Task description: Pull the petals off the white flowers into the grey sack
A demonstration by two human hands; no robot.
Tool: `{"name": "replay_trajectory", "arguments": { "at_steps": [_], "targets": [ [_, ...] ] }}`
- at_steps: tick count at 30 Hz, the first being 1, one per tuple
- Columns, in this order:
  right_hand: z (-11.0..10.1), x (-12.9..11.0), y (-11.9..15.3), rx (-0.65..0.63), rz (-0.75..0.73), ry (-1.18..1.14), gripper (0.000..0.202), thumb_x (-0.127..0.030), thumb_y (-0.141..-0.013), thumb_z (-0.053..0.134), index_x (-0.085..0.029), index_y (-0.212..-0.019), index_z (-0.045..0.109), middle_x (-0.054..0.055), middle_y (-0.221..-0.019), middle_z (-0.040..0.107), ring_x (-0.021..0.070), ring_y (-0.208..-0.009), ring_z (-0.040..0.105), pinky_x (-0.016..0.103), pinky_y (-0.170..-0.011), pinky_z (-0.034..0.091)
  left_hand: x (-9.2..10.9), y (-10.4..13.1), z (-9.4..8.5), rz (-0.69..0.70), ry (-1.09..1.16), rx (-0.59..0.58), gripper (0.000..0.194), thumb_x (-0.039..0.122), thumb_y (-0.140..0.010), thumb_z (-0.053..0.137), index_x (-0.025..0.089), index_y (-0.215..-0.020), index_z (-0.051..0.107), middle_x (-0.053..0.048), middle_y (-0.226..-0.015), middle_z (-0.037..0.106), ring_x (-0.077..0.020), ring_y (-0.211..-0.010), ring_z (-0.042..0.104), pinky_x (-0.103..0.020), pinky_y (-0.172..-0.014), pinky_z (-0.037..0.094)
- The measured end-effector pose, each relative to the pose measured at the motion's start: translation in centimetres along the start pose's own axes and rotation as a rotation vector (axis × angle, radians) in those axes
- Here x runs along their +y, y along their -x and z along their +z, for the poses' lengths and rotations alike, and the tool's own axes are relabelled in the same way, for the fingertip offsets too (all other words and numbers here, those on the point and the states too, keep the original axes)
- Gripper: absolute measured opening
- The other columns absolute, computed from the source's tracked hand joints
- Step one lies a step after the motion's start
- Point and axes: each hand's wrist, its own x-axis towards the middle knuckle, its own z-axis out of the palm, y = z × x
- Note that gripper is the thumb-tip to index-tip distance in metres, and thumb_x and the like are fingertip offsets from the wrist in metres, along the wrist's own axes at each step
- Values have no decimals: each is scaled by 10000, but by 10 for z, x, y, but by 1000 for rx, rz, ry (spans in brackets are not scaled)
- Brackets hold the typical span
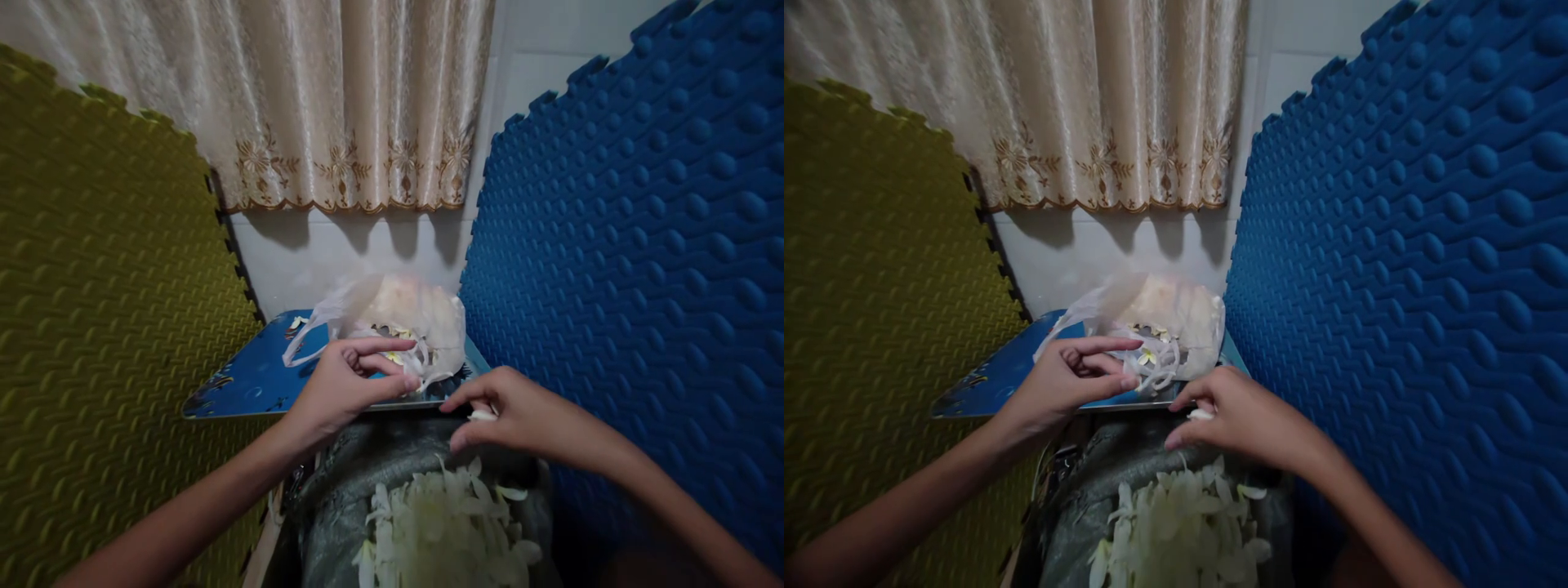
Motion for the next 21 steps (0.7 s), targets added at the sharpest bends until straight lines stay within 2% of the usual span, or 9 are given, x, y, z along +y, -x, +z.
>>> {"name": "replay_trajectory", "arguments": {
  "at_steps": [3, 5, 8, 10, 11, 16, 19, 21],
  "targets": [
    [-4, -7, 0, 140, -52, -19, 330, -445, -708, 683, -193, -914, 730, -51, -494, 431, 97, -480, 369, 210, -442, 235, 0, 0, 1, -19, 20, -29, 383, 242, -604, 787, 162, -963, 681, 6, -631, 704, -102, -558, 623, -190, -586, 496],
    [-7, -13, 1, 190, -69, -31, 368, -418, -728, 673, -205, -1027, 699, -38, -536, 529, 118, -502, 440, 216, -470, 292, -1, 1, 3, -28, 46, -48, 349, 233, -597, 792, 162, -919, 678, 12, -621, 698, -97, -551, 622, -181, -572, 489],
    [-7, -20, 3, 136, -115, -153, 298, -358, -810, 593, -214, -1050, 694, 21, -765, 700, 197, -732, 614, 260, -654, 436, -1, 1, 7, -33, 104, -63, 340, 222, -597, 792, 154, -903, 660, 13, -628, 694, -92, -548, 619, -175, -559, 483],
    [-5, -23, 3, 121, -136, -244, 243, -321, -844, 549, -212, -971, 725, 35, -869, 726, 224, -883, 633, 282, -780, 447, -2, 1, 9, -32, 143, -66, 326, 209, -606, 786, 151, -897, 649, 12, -635, 694, -88, -556, 621, -175, -573, 487],
    [-4, -23, 3, 132, -132, -267, 230, -312, -842, 551, -212, -942, 732, 33, -874, 730, 225, -898, 635, 279, -790, 447, -2, 0, 10, -31, 155, -66, 311, 202, -613, 781, 149, -888, 645, 10, -639, 695, -88, -562, 623, -178, -583, 491],
    [-4, -20, 3, 192, -63, -212, 207, -354, -780, 623, -181, -765, 735, 4, -723, 705, 192, -714, 615, 246, -624, 421, -1, -2, 12, -32, 190, -39, 264, 186, -628, 766, 142, -847, 625, 10, -659, 688, -96, -590, 636, -191, -606, 504],
    [-12, -14, 2, 249, -24, -181, 231, -398, -753, 643, -184, -769, 727, -4, -694, 662, 160, -652, 562, 240, -576, 383, -2, -2, 11, -34, 181, -38, 250, 188, -641, 756, 141, -836, 608, 12, -659, 677, -94, -598, 637, -188, -611, 498],
    [-17, -8, 2, 346, 24, -223, 290, -452, -764, 615, -183, -794, 719, -7, -636, 605, 133, -582, 507, 232, -517, 346, -5, -1, 12, -36, 113, -108, 297, 181, -655, 739, 147, -912, 592, 9, -667, 669, -105, -612, 636, -213, -632, 502]
  ]
}}
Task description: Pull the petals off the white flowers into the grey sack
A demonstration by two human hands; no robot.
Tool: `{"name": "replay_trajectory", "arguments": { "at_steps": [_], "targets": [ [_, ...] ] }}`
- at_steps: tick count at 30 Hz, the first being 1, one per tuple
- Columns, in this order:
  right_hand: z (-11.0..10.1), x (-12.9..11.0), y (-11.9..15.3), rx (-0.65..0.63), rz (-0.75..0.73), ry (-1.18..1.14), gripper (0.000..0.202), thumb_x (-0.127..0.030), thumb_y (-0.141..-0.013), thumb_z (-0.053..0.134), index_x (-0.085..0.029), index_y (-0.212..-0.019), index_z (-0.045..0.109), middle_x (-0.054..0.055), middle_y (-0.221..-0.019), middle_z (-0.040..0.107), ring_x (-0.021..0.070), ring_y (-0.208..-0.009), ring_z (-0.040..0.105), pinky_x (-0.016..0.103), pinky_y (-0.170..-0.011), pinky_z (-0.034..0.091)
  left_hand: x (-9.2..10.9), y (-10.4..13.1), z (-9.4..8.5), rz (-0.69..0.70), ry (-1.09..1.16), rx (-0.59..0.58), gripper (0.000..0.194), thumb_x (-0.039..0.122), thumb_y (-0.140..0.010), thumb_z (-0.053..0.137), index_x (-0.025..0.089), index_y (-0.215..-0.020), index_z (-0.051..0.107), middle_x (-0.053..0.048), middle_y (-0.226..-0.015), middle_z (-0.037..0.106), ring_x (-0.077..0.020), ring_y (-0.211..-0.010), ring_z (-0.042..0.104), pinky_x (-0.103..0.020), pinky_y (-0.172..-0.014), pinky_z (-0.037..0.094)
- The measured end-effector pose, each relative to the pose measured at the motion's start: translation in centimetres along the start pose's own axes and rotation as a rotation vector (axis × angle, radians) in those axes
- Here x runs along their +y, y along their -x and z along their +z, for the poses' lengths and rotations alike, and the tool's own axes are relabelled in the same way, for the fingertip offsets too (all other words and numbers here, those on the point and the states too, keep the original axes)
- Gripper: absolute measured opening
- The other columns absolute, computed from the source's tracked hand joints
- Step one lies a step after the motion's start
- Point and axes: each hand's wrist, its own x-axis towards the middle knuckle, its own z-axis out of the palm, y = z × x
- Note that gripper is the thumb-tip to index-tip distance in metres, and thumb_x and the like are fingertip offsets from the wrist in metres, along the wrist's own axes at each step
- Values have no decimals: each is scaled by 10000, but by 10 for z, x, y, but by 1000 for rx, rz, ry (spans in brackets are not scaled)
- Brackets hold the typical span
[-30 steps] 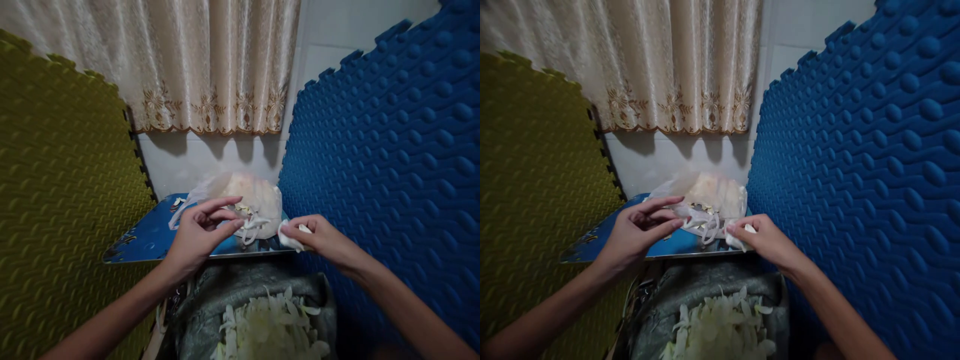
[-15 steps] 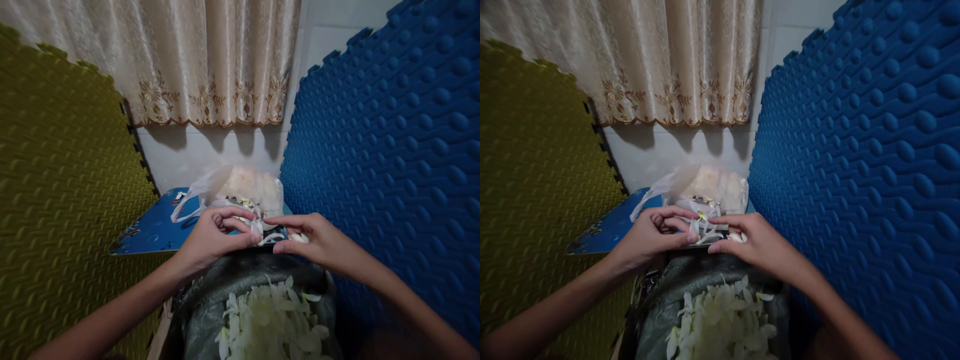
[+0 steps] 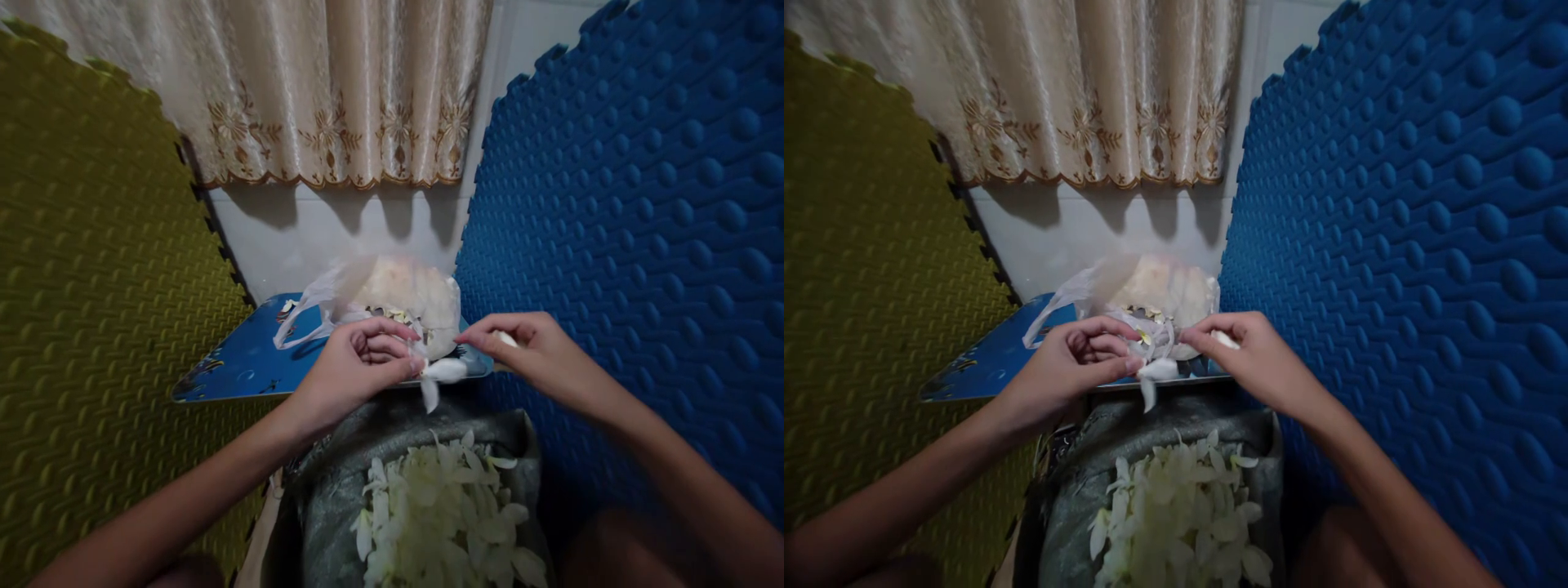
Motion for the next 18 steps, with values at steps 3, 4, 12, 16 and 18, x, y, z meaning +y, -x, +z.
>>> {"name": "replay_trajectory", "arguments": {
  "at_steps": [3, 4, 12, 16, 18],
  "targets": [
    [-1, 3, -2, 72, 148, -172, 432, -559, -790, 524, -159, -787, 687, -50, -500, 384, 81, -441, 342, 212, -417, 240, -8, 2, 5, -27, -155, -210, 614, 149, -611, 758, 188, -1162, 491, -44, -871, 672, -153, -750, 638, -287, -708, 513],
    [1, 3, -2, 55, 192, -249, 460, -581, -794, 502, -154, -784, 675, -62, -501, 331, 71, -425, 298, 204, -402, 213, -11, 3, 8, -16, -197, -251, 692, 154, -601, 766, 205, -1216, 452, -69, -967, 651, -168, -814, 627, -307, -737, 510],
    [38, -10, 4, -9, 316, -611, 444, -618, -761, 520, -176, -769, 545, -66, -536, 416, 62, -433, 331, 161, -384, 221, -4, 7, 27, 371, -322, -80, 324, 252, -672, 747, 164, -962, 633, -37, -859, 632, -145, -753, 576, -253, -694, 491],
    [44, -11, 5, 47, 367, -680, 448, -634, -722, 554, -191, -781, 518, -48, -570, 493, 75, -454, 406, 159, -389, 250, -6, 3, 28, 163, -131, -87, 256, 265, -707, 713, 146, -925, 649, -27, -806, 638, -115, -692, 586, -211, -629, 489],
    [43, -10, 5, 55, 356, -718, 451, -635, -725, 548, -187, -778, 535, -41, -579, 491, 75, -451, 396, 163, -377, 239, -8, 0, 26, 73, -48, -86, 284, 256, -653, 755, 146, -892, 647, -3, -739, 613, -100, -639, 573, -200, -589, 476]
  ]
}}
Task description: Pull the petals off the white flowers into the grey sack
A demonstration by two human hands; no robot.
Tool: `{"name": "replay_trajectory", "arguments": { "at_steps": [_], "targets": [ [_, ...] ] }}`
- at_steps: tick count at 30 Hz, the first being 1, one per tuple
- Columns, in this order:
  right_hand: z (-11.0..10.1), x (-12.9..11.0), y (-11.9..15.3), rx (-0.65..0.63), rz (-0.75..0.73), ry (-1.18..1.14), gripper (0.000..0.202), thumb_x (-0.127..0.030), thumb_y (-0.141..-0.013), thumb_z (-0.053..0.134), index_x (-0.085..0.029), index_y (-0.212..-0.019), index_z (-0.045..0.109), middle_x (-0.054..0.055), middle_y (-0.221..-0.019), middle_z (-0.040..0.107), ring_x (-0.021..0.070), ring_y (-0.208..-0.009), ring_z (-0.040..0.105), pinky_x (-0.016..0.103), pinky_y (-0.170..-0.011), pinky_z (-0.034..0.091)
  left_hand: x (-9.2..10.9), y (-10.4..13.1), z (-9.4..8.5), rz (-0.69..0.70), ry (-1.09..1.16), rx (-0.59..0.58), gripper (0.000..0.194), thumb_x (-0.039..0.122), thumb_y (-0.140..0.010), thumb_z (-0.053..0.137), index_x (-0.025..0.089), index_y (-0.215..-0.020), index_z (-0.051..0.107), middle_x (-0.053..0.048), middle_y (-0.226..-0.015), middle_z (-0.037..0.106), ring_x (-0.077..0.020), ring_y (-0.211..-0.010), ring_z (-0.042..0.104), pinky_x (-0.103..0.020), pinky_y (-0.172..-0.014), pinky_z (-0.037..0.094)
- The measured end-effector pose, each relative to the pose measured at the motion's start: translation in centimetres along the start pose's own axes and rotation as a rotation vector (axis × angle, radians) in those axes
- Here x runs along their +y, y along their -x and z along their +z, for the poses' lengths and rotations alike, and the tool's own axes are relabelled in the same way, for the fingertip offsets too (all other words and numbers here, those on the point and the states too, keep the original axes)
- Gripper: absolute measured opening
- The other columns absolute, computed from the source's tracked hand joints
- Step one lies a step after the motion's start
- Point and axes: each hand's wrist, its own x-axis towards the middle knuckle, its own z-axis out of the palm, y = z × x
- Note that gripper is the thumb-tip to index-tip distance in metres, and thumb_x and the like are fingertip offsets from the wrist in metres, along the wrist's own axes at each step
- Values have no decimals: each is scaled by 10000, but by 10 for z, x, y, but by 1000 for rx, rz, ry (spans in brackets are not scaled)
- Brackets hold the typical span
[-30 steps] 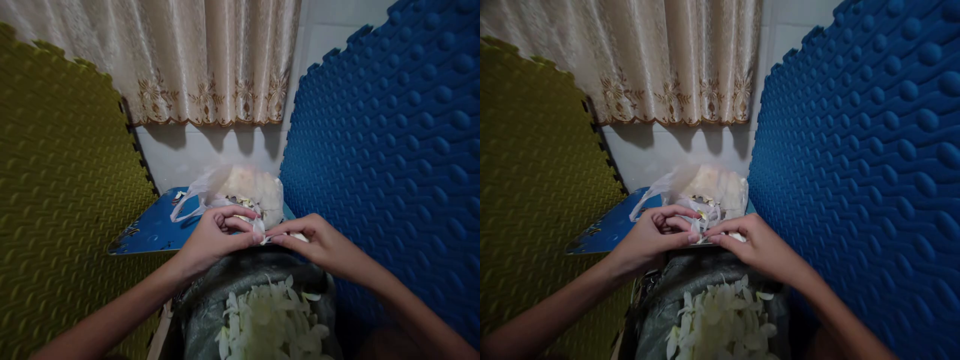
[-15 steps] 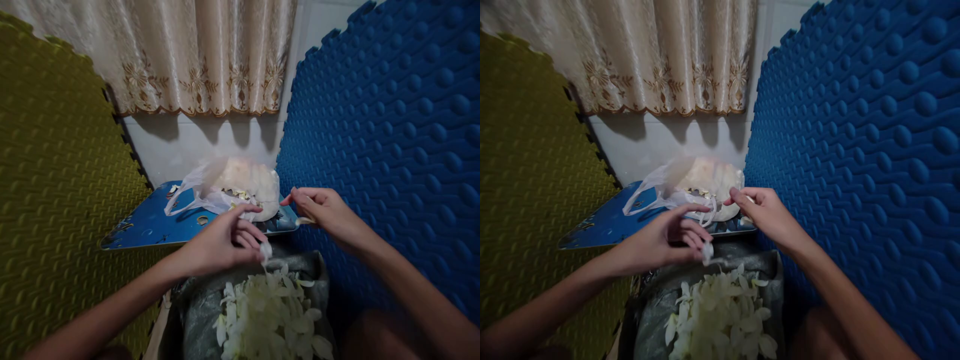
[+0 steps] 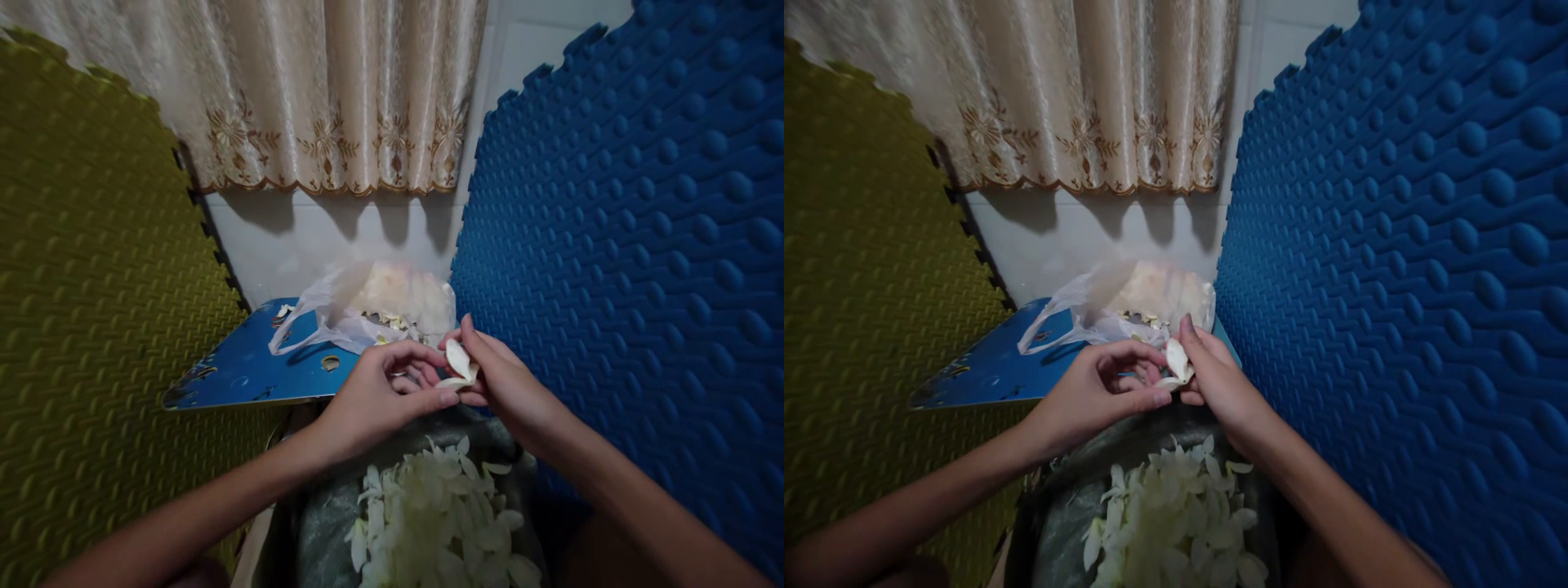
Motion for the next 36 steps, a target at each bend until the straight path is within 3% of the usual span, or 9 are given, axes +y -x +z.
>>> {"name": "replay_trajectory", "arguments": {
  "at_steps": [3, 6, 11, 15, 20, 23, 25, 31, 36],
  "targets": [
    [-5, -5, 0, -131, -39, -29, 434, -603, -787, 494, -182, -816, 593, -18, -624, 521, 93, -506, 455, 181, -422, 352, 0, -4, -4, -78, 106, 46, 290, 249, -620, 775, 139, -848, 635, 12, -681, 605, -96, -599, 565, -218, -596, 478],
    [-16, -12, 0, -255, -59, 84, 312, -467, -771, 617, -174, -873, 651, -8, -717, 598, 102, -627, 553, 215, -623, 473, 3, -4, -9, -111, 103, 102, 223, 261, -655, 748, 124, -801, 650, 3, -672, 622, -87, -587, 546, -208, -595, 455],
    [-30, -16, -5, -256, 33, 296, 285, -363, -710, 709, -150, -899, 709, 14, -708, 679, 119, -695, 619, 236, -707, 486, 2, -2, -13, -103, 14, 82, 181, 284, -687, 715, 122, -740, 654, -7, -704, 628, -99, -610, 536, -217, -602, 435],
    [-30, -13, -6, -248, -15, 311, 226, -342, -684, 723, -162, -821, 733, 17, -729, 707, 130, -724, 634, 244, -732, 487, -2, 0, -15, -89, -87, 96, 189, 301, -740, 664, 128, -810, 640, -25, -757, 631, -120, -656, 558, -239, -633, 447],
    [-25, -8, -6, -162, -71, 329, 156, -289, -625, 756, -158, -704, 720, 6, -655, 698, 137, -652, 629, 237, -657, 480, 2, 7, -13, 280, -444, 208, 366, 283, -731, 691, 159, -1061, 594, -71, -972, 616, -175, -857, 564, -292, -748, 468],
    [-23, -5, -8, -129, -74, 340, 155, -252, -577, 784, -152, -661, 700, -3, -601, 679, 123, -579, 604, 214, -569, 454, 5, 11, -10, 482, -567, 214, 295, 228, -733, 694, 168, -1015, 630, -69, -968, 632, -181, -885, 567, -306, -789, 464],
    [-23, -4, -9, -124, -69, 334, 172, -232, -547, 800, -147, -630, 675, -19, -553, 650, 107, -534, 578, 198, -523, 431, 6, 12, -8, 519, -544, 231, 232, 205, -730, 695, 160, -954, 659, -61, -905, 657, -170, -822, 589, -291, -750, 478],
    [-24, -9, -6, -193, -50, 332, 217, -332, -618, 762, -140, -652, 666, -5, -568, 644, 105, -544, 582, 201, -549, 469, 2, 7, -9, 173, -185, 234, 225, 243, -723, 693, 146, -926, 694, -66, -897, 719, -174, -790, 655, -275, -732, 525],
    [-30, -16, -7, -141, -95, 366, 319, -454, -691, 680, -138, -733, 697, 26, -641, 659, 104, -546, 569, 208, -525, 480, -5, -5, -21, 95, -62, 363, 207, 253, -703, 705, 138, -874, 694, -54, -833, 729, -153, -739, 655, -249, -692, 522]
  ]
}}
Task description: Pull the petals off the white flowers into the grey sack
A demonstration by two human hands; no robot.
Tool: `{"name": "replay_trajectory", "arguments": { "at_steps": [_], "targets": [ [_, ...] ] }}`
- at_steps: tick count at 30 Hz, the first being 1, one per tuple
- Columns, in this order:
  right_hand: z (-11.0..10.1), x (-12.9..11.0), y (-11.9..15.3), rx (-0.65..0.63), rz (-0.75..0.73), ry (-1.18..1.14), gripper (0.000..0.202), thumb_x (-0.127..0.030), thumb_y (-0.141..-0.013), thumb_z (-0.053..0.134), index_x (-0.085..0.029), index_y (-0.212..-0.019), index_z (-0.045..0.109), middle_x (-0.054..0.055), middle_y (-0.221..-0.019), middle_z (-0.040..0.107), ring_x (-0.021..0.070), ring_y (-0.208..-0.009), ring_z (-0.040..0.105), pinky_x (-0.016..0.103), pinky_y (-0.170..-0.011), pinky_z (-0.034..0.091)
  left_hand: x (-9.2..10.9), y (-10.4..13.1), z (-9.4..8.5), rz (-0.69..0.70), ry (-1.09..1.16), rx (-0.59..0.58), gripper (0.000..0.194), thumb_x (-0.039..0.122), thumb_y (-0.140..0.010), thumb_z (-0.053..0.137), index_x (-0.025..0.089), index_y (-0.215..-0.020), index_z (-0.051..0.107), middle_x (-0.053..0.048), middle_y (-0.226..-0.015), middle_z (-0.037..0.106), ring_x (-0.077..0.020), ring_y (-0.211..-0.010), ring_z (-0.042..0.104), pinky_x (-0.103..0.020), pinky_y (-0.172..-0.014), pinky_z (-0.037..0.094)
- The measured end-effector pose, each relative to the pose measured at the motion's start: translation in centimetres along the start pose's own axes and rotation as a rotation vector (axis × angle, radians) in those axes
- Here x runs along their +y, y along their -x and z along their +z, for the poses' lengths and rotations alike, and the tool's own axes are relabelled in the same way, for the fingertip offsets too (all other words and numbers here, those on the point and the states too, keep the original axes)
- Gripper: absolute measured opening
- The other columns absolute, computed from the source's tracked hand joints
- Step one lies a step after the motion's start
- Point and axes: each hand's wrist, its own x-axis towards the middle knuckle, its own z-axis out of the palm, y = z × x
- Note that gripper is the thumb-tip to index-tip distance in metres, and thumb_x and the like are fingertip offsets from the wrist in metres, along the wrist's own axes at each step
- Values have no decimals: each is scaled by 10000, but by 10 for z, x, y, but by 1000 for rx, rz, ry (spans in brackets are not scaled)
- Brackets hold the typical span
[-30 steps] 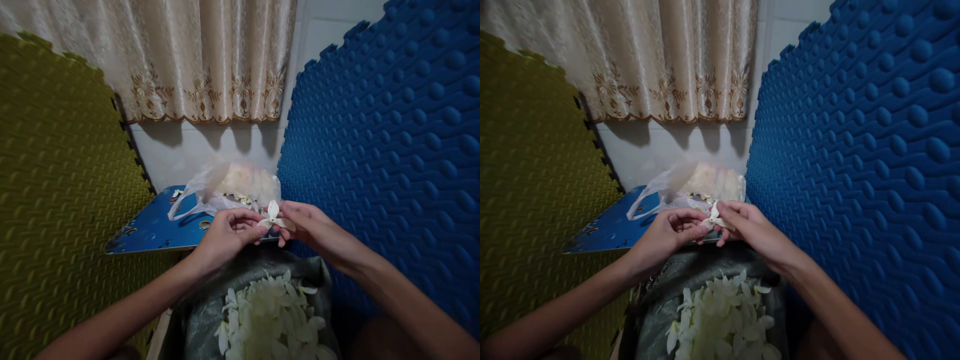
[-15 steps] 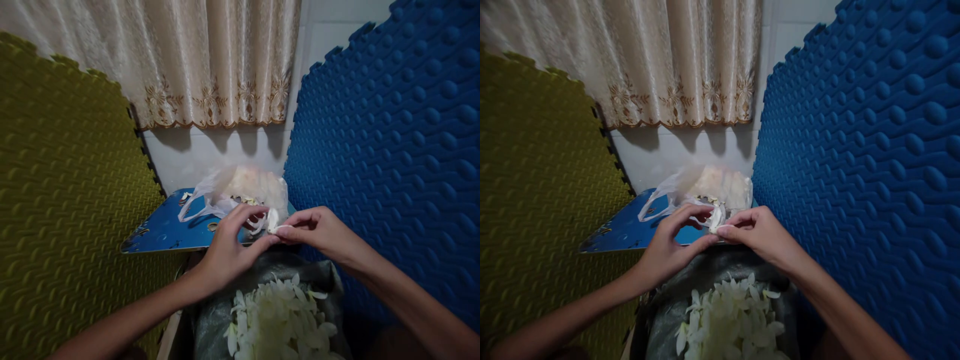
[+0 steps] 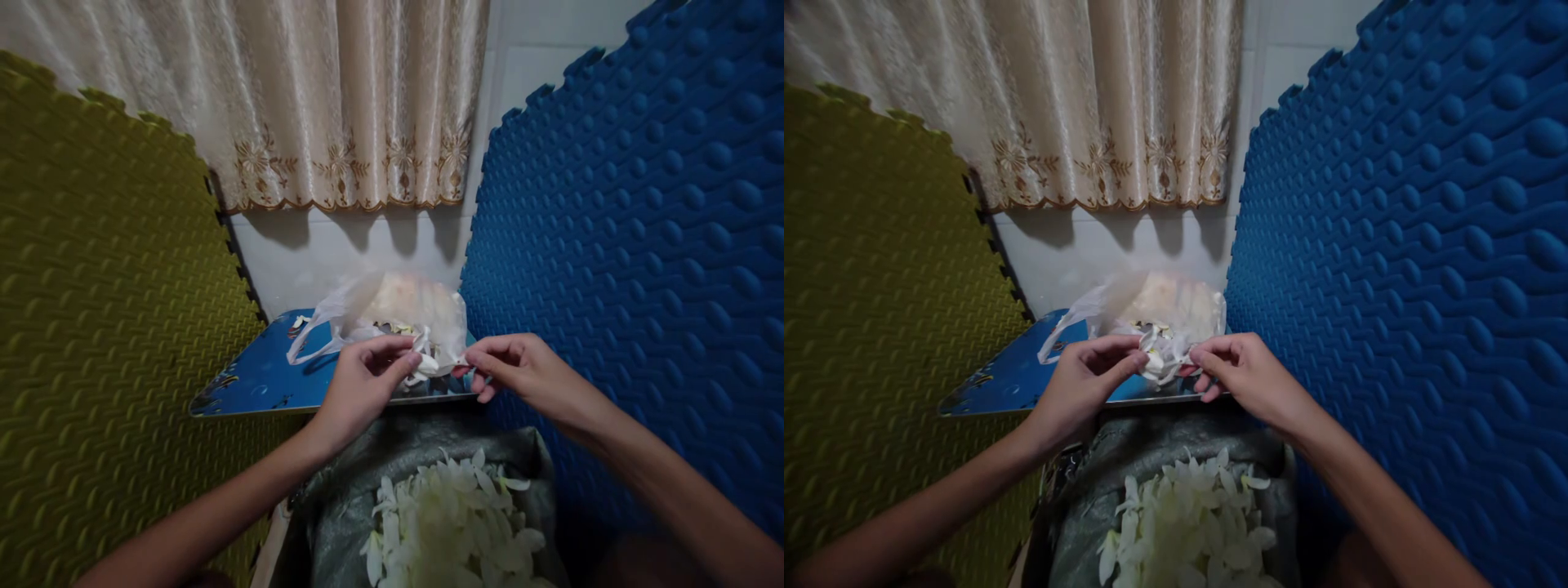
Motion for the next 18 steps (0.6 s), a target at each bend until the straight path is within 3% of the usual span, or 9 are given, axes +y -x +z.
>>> {"name": "replay_trajectory", "arguments": {
  "at_steps": [4, 7, 10, 13, 18],
  "targets": [
    [-12, 6, -5, 39, -9, 110, 332, -468, -685, 671, -140, -721, 709, 30, -623, 654, 101, -507, 532, 215, -487, 441, -1, -7, -5, -21, 15, 56, 221, 251, -684, 722, 122, -859, 687, -37, -764, 719, -121, -658, 635, -221, -644, 519],
    [-17, 14, -6, -76, 1, 350, 313, -446, -617, 731, -143, -691, 721, 32, -583, 645, 128, -525, 534, 234, -493, 412, -1, -7, -6, -39, 54, 17, 217, 238, -691, 716, 131, -878, 688, -22, -744, 714, -105, -649, 628, -200, -638, 517],
    [-10, 15, -2, -122, -41, 576, 380, -433, -554, 779, -157, -810, 727, 40, -675, 671, 176, -634, 577, 256, -552, 423, -3, -3, -4, -18, 77, -52, 236, 228, -701, 710, 153, -924, 692, -16, -758, 712, -98, -686, 633, -180, -659, 509],
    [5, 5, 4, -34, -141, 544, 359, -423, -663, 714, -177, -924, 699, 34, -793, 684, 175, -707, 583, 266, -633, 431, -3, 3, -1, 10, 76, -71, 274, 220, -694, 717, 163, -961, 686, -16, -777, 713, -103, -714, 642, -181, -685, 510],
    [23, -5, 10, -14, -255, 446, 208, -329, -823, 565, -174, -818, 704, 17, -781, 667, 162, -737, 566, 249, -643, 395, 0, 8, 4, 65, 8, -47, 275, 219, -680, 728, 151, -944, 691, -27, -772, 716, -125, -705, 650, -200, -674, 524]
  ]
}}
